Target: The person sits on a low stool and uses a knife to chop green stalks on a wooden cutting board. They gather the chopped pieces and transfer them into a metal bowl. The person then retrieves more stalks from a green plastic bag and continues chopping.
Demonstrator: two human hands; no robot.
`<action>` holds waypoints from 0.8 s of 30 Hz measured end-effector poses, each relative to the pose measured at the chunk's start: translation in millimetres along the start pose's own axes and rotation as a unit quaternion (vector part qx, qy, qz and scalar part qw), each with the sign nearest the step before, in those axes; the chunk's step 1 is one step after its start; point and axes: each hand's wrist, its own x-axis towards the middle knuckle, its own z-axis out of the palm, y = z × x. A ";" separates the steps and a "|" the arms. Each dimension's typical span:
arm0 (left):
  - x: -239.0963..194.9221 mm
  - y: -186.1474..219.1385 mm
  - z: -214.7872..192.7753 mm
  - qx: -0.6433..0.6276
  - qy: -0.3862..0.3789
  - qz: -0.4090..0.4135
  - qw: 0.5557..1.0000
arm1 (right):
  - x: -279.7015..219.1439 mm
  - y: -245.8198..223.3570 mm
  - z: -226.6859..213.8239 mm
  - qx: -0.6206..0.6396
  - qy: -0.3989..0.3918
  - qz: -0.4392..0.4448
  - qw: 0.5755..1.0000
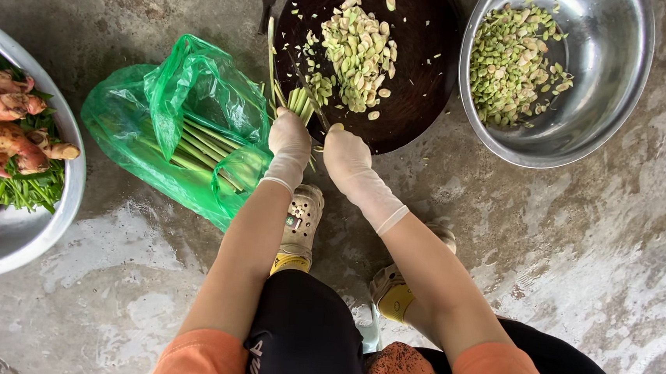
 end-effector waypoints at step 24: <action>-0.2 1.2 0.5 0.008 -0.011 -0.006 1.000 | 13.8 -8.4 16.9 0.042 0.007 0.000 0.999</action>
